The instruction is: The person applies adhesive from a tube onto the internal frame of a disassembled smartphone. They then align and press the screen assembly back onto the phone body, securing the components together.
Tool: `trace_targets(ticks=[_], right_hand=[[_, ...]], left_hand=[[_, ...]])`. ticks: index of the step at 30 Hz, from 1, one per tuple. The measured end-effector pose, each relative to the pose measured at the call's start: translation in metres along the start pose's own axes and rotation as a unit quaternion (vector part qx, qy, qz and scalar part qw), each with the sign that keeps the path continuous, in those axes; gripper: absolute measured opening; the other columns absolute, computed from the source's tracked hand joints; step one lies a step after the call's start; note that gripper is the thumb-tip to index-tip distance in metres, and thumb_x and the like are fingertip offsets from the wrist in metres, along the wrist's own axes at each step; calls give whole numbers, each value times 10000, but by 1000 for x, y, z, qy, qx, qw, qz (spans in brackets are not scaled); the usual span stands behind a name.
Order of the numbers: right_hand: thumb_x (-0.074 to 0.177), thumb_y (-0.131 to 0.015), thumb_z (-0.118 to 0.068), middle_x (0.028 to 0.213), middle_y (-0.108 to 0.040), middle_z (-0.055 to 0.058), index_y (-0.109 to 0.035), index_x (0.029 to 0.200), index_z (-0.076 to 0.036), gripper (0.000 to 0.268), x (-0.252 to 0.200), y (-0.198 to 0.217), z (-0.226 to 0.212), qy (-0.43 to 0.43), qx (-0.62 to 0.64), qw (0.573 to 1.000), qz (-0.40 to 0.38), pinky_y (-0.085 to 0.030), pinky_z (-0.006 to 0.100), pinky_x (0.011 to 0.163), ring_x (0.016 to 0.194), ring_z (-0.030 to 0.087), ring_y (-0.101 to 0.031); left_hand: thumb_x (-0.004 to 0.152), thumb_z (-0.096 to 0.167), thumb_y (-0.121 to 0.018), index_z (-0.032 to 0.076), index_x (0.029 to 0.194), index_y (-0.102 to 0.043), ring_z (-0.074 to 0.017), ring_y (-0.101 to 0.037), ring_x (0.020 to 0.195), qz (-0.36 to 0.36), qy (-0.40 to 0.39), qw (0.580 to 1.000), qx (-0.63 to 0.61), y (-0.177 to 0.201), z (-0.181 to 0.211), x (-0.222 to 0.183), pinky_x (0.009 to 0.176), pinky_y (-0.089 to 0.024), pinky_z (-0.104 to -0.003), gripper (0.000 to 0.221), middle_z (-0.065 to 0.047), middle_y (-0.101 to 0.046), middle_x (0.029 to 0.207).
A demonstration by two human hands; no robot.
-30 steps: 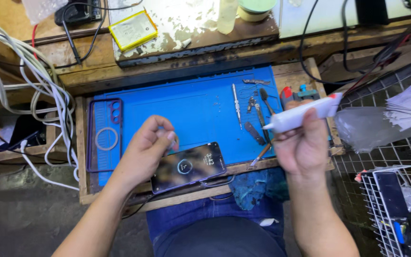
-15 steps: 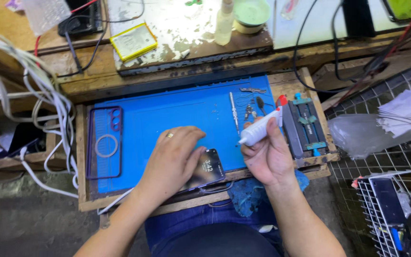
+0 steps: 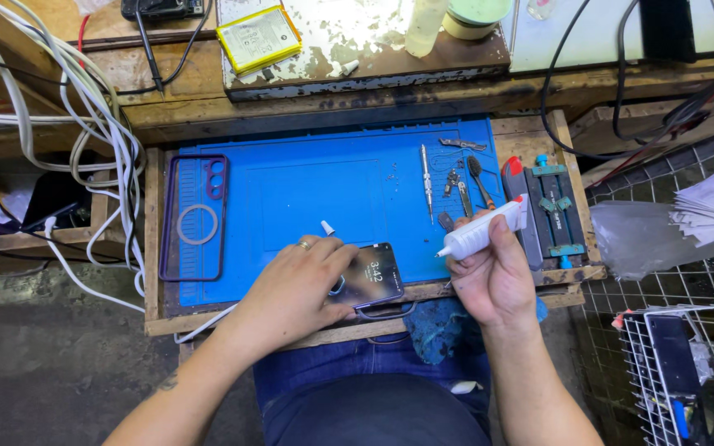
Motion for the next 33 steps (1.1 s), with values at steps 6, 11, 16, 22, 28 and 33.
trace_targets(ticks=[6, 11, 16, 22, 28, 33], right_hand=[[1058, -664, -298, 1027, -691, 128, -638, 1145, -49, 265, -3, 4, 1, -1, -6, 1000, 0, -481, 297, 678, 801, 169, -618], [1072, -643, -268, 1051, -696, 144, -642, 1154, -34, 247, -7, -1, 1, -6, -17, 1000, 6, -502, 343, 763, 862, 200, -643], [1051, -586, -235, 1057, -707, 148, -625, 1139, -36, 221, -15, -15, 3, -35, -43, 998, 7, -536, 570, 1007, 991, 263, -707], [1097, -578, -209, 1072, -711, 175, -623, 1169, 2, 228, -17, -23, 13, -90, 6, 995, -40, -496, 624, 1075, 1006, 275, -707], [1069, -599, -212, 1048, -704, 177, -628, 1139, 4, 229, -17, -25, 16, -105, -6, 994, -26, -518, 606, 1052, 994, 277, -711], [1055, -610, -223, 1047, -705, 178, -627, 1117, 7, 239, -17, -26, 13, -104, -33, 994, -19, -530, 586, 1027, 1004, 287, -716]], left_hand=[[690, 256, -843, 31, 1205, -585, -386, -581, 1142, 51, -32, 998, -13, -4, -3, -3, 939, -465, -481, 618, -169, -655, 1176], [688, 249, -836, 37, 1224, -584, -379, -578, 1172, 45, -31, 998, -28, -6, -5, -4, 962, -462, -471, 629, -161, -663, 1199], [728, 241, -816, 45, 1222, -595, -375, -582, 1173, 41, -29, 998, -32, -4, -5, -4, 968, -459, -468, 576, -150, -671, 1207], [732, 253, -816, 45, 1187, -610, -384, -578, 1175, 54, -34, 997, -44, -3, -5, -5, 977, -452, -473, 542, -155, -675, 1213], [737, 261, -816, 43, 1195, -601, -378, -584, 1161, 46, -27, 998, -40, -4, -7, -5, 961, -457, -472, 551, -153, -675, 1188], [711, 246, -820, 36, 1196, -601, -382, -589, 1142, 61, -43, 997, -33, -4, -7, -5, 952, -463, -472, 573, -159, -678, 1165]])
Point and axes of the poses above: each hand's wrist, its own x-axis towards the middle knuckle, its own y-axis out of the back of the hand, z = x × y, the point moved 1 cm from there along x, towards the middle knuckle
